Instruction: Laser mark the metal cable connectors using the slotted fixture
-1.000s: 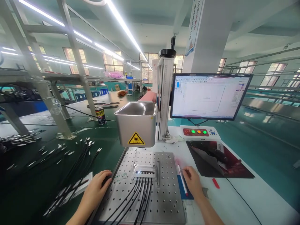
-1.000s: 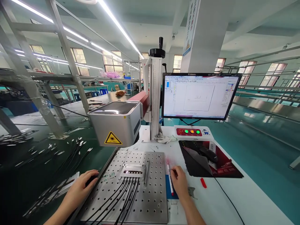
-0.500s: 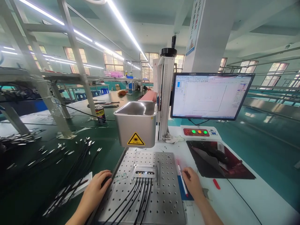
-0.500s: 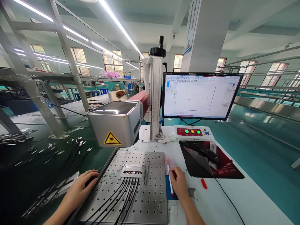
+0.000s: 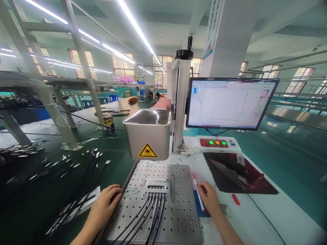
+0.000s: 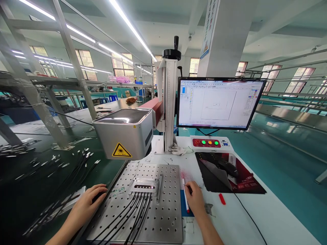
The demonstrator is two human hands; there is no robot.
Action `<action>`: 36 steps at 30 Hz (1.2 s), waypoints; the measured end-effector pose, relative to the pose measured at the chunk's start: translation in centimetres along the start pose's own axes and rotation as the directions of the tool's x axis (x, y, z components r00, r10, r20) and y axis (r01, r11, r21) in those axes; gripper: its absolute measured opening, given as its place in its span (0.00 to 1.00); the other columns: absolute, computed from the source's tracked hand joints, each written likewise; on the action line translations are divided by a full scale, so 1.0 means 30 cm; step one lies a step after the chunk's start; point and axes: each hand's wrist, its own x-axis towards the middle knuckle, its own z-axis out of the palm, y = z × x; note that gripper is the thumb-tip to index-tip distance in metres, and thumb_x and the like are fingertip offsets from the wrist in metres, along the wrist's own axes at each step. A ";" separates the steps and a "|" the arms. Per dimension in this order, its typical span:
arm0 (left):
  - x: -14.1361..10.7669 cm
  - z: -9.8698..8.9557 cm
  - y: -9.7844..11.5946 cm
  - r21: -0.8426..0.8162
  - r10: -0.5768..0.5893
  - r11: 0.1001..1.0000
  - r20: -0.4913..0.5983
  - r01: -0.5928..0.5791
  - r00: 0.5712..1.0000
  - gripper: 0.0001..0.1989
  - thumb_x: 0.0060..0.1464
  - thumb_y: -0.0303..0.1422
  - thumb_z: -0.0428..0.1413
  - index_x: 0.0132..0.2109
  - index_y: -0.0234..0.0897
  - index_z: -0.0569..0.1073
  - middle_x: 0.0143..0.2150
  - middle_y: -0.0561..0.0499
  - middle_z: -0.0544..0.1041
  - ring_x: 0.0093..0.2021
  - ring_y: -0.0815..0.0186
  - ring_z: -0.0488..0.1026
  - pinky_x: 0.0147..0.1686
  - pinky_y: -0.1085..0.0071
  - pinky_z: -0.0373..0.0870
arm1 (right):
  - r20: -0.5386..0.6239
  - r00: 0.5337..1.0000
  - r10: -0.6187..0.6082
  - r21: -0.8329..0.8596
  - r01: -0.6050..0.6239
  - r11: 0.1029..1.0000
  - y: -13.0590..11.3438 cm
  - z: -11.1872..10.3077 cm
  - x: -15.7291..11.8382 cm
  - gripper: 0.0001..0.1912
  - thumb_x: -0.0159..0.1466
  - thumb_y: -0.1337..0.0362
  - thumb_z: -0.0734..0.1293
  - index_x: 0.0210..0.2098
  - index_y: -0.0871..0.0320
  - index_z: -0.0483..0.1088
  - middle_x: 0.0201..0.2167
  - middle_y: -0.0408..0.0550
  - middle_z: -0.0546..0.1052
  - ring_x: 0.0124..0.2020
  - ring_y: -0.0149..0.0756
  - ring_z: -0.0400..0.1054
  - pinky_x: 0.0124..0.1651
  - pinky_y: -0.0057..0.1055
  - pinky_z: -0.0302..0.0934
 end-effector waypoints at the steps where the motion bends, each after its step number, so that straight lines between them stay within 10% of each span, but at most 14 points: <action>1: 0.000 0.000 0.000 0.001 0.000 1.000 -0.001 0.000 1.000 0.15 0.53 0.43 0.47 0.35 0.42 0.75 0.46 0.49 0.73 0.46 0.58 0.70 0.42 0.65 0.70 | -0.004 1.000 0.001 0.004 -0.001 1.000 0.000 0.001 0.000 0.11 0.60 0.59 0.57 0.26 0.55 0.64 0.25 0.45 0.69 0.26 0.36 0.64 0.30 0.31 0.60; 22: 0.000 -0.025 0.052 0.067 0.037 0.997 -0.014 -0.036 0.999 0.11 0.54 0.35 0.46 0.36 0.38 0.72 0.44 0.47 0.72 0.47 0.58 0.67 0.48 0.61 0.64 | 0.068 0.996 -0.053 -0.070 0.058 0.996 -0.012 0.014 0.015 0.12 0.59 0.60 0.57 0.38 0.58 0.66 0.35 0.53 0.71 0.38 0.43 0.66 0.43 0.41 0.62; 30: -0.018 0.043 0.392 0.053 0.313 0.944 0.170 -0.326 0.934 0.09 0.53 0.29 0.49 0.41 0.37 0.70 0.46 0.46 0.71 0.47 0.61 0.67 0.47 0.64 0.65 | 0.461 0.843 -0.278 -0.102 0.361 0.927 -0.242 0.154 0.118 0.26 0.56 0.61 0.61 0.54 0.55 0.59 0.52 0.53 0.66 0.54 0.46 0.59 0.54 0.45 0.55; 36: -0.066 0.210 0.569 0.260 0.408 0.860 0.166 -0.439 0.898 0.16 0.54 0.42 0.49 0.43 0.36 0.72 0.45 0.40 0.72 0.43 0.59 0.70 0.37 0.63 0.70 | 0.463 0.769 -0.440 -0.059 0.522 0.851 -0.190 0.229 0.149 0.27 0.52 0.64 0.62 0.52 0.53 0.63 0.44 0.59 0.72 0.45 0.57 0.65 0.43 0.52 0.61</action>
